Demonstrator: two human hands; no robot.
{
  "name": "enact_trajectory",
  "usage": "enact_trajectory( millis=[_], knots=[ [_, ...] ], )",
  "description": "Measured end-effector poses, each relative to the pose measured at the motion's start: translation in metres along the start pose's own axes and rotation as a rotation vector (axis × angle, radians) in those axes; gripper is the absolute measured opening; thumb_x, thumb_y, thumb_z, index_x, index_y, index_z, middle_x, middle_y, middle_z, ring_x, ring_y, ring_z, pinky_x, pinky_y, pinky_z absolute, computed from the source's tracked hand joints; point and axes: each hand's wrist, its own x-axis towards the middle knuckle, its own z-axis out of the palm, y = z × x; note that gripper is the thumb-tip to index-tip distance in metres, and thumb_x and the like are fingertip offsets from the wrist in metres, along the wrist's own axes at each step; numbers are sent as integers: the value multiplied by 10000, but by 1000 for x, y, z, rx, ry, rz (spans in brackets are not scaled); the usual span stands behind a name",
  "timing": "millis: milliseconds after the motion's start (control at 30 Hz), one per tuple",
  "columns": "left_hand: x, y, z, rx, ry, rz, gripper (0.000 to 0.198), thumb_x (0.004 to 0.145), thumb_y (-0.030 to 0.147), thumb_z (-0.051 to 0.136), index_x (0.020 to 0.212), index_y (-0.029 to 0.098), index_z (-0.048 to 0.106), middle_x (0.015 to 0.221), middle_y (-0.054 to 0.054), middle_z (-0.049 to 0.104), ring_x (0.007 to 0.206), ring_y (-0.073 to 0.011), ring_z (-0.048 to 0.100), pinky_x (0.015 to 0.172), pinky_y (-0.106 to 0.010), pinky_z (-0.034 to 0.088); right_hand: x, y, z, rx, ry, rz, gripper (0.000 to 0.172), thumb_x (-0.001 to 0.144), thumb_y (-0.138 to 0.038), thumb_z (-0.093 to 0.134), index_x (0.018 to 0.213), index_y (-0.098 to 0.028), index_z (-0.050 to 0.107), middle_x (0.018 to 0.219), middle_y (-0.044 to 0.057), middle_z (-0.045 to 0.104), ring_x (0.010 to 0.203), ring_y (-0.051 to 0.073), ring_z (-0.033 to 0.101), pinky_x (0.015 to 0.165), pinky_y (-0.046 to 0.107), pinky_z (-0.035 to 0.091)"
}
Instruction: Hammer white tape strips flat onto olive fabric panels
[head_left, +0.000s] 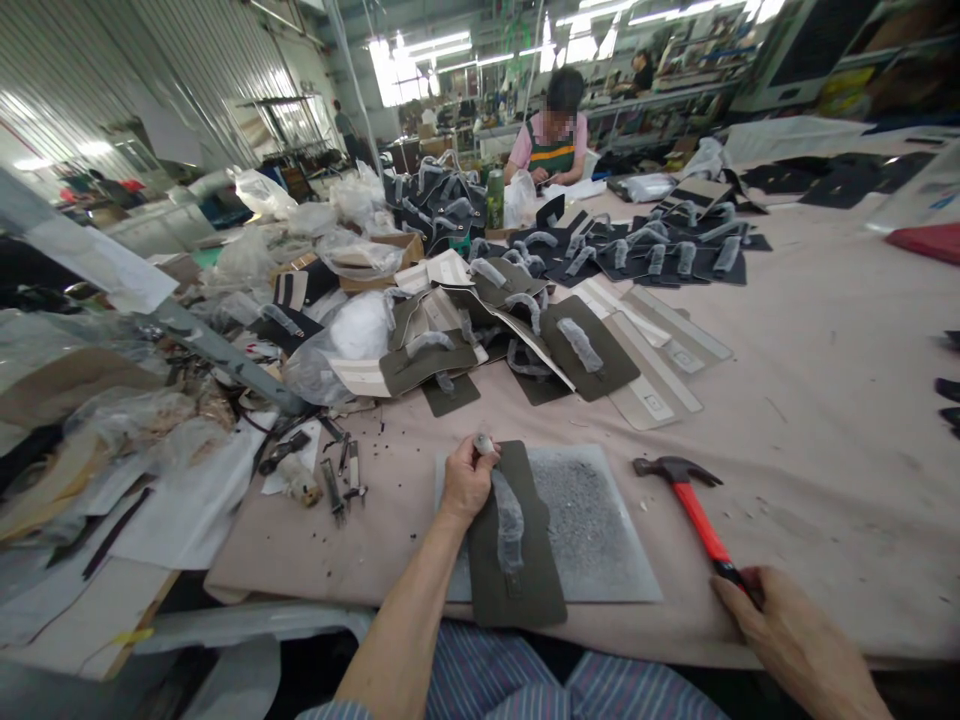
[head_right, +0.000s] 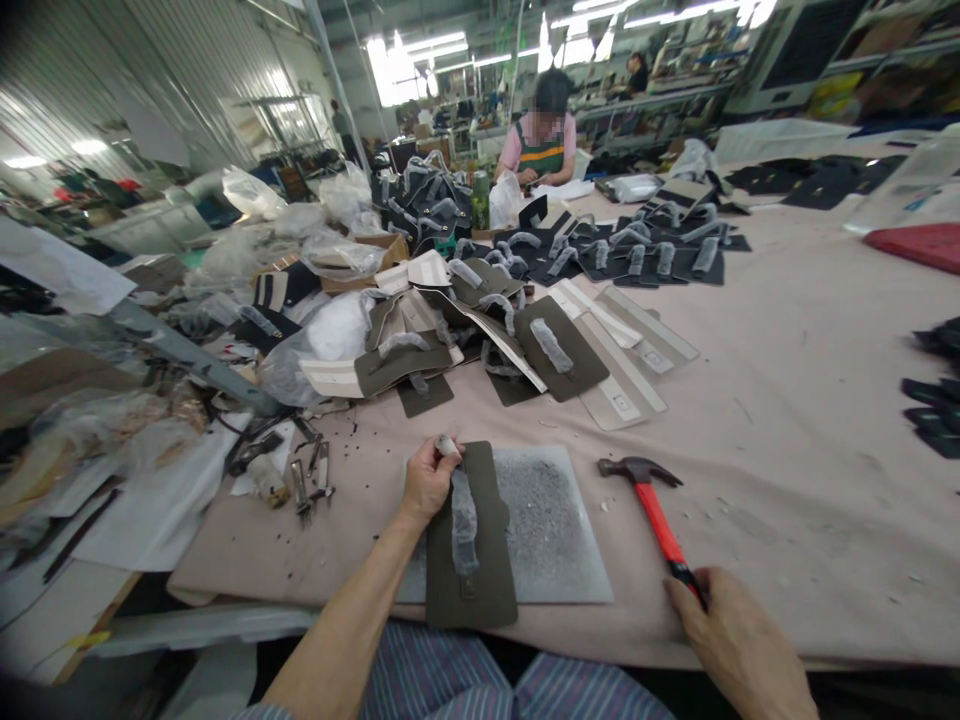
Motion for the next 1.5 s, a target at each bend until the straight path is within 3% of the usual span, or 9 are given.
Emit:
enact_trajectory(
  millis=[133,233,467,600,833,900,1100,1333,1500],
  knots=[
    [-1,2,1,72,-23,58,112,809,144,625,899,183,680,868,-38,736,816,-182,681,775,-264,514,-15,-38,-9,612,-397,248,454,646,-581,674,868,-199,569,664,-5,495,504,128,432,463,280,362],
    [-2,1,2,130,-48,94,119,816,133,607,892,191,677,858,-31,725,817,-182,669,779,-264,500,-33,-78,-16,859,-460,300,482,700,-626,671,906,-217,518,622,-77,374,427,70,298,392,217,258],
    [-6,-1,2,214,-84,131,126,835,140,582,904,198,670,866,-29,712,824,-184,652,776,-263,476,-38,-172,-22,221,-49,-523,490,917,-686,361,807,-228,494,552,-16,490,474,146,453,494,277,287],
    [-7,-2,2,237,-82,118,101,838,152,587,887,198,662,812,-17,689,781,-175,633,736,-253,458,-31,-202,-22,-195,-123,-737,379,989,-514,351,793,-225,499,551,5,540,444,152,456,495,296,171],
    [-7,-1,1,237,-94,127,113,838,142,579,887,197,665,850,-29,705,816,-180,643,777,-261,469,-51,-243,-70,253,329,-809,383,1010,-532,334,852,-228,503,578,-23,511,466,138,467,489,265,304],
    [-7,-2,1,239,-92,111,115,841,148,581,900,197,667,849,-28,704,812,-180,643,772,-259,471,-53,-235,-58,248,342,-814,384,1010,-517,308,841,-227,495,577,-13,517,472,146,476,492,270,301],
    [-8,-3,1,261,-99,81,155,834,143,579,937,205,676,824,-14,698,792,-175,637,758,-252,476,-31,-185,-8,-312,-194,-650,359,984,-501,343,807,-229,498,566,14,575,487,176,528,507,286,179],
    [-8,-3,1,217,-75,98,164,827,159,610,963,218,680,890,-28,727,845,-197,666,797,-278,492,-5,-114,-5,-40,-278,-416,461,921,-586,322,695,-239,525,598,31,597,574,205,576,565,312,375],
    [-8,-4,1,176,-63,91,187,806,145,627,973,210,679,906,-27,732,855,-196,671,802,-277,492,24,-40,1,-192,-108,-210,459,902,-569,320,739,-240,595,618,97,619,580,285,608,571,411,459]
  ],
)
